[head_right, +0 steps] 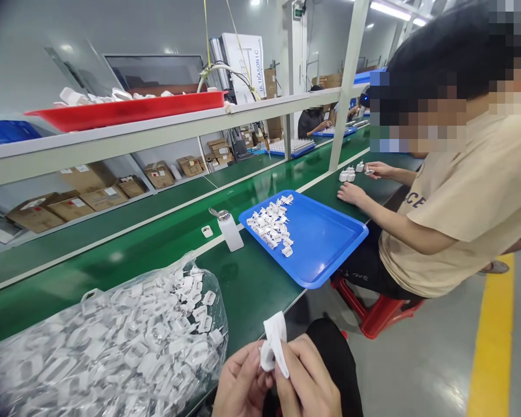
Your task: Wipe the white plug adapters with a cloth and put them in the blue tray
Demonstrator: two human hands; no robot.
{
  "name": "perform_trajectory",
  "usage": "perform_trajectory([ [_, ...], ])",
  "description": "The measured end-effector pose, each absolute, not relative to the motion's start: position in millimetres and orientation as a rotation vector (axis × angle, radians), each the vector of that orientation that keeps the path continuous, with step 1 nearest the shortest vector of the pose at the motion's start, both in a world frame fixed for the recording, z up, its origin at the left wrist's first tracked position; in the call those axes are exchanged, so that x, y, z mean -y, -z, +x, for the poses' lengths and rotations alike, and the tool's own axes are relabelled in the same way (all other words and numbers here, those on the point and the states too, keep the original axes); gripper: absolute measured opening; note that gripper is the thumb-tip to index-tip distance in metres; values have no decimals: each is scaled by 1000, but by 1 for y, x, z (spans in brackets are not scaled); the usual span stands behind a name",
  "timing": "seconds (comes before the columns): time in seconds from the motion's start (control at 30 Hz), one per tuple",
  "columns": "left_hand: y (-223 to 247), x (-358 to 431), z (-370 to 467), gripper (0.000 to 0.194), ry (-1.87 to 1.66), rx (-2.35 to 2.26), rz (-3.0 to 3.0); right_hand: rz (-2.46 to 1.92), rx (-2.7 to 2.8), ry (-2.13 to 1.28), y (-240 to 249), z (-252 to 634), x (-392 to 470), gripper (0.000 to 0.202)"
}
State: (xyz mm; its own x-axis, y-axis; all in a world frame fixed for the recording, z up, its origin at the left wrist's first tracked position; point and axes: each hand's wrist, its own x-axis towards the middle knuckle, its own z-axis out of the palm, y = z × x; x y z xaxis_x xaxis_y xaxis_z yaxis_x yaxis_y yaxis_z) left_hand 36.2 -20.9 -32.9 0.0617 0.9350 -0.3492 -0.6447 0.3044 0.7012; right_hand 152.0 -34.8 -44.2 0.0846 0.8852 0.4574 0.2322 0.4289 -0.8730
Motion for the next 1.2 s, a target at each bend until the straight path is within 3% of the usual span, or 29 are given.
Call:
perform_trajectory([
  [0.13,37,23,40,35,-1478,-1086,628,-1089,1149,-1106,51,149,32,32],
  [0.23,43,24,40,28,-1567,-1179,754,-1016,612,-1420,56,146,28,31],
  [0.33,52,27,38,23,-1579,-1244,934,-922,209,-1594,53,144,23,35],
  [0.47,64,31,32,20,-1656,-1304,1231,-820,102,-1737,45,145,17,36],
  [0.53,66,32,29,22,-1740,-1339,1403,-847,227,-1600,45,148,18,33],
  [0.67,62,33,23,28,-1864,-1429,1727,-910,987,-1066,53,162,24,17],
  [0.83,58,34,22,30,-2024,-1424,1926,-714,1823,-614,54,178,26,52],
  [1.07,53,36,22,25,-2009,-1444,1940,-900,1876,-142,64,185,17,63],
  [1.2,46,39,21,23,-2000,-1491,1879,-891,1738,-110,58,185,20,61],
])
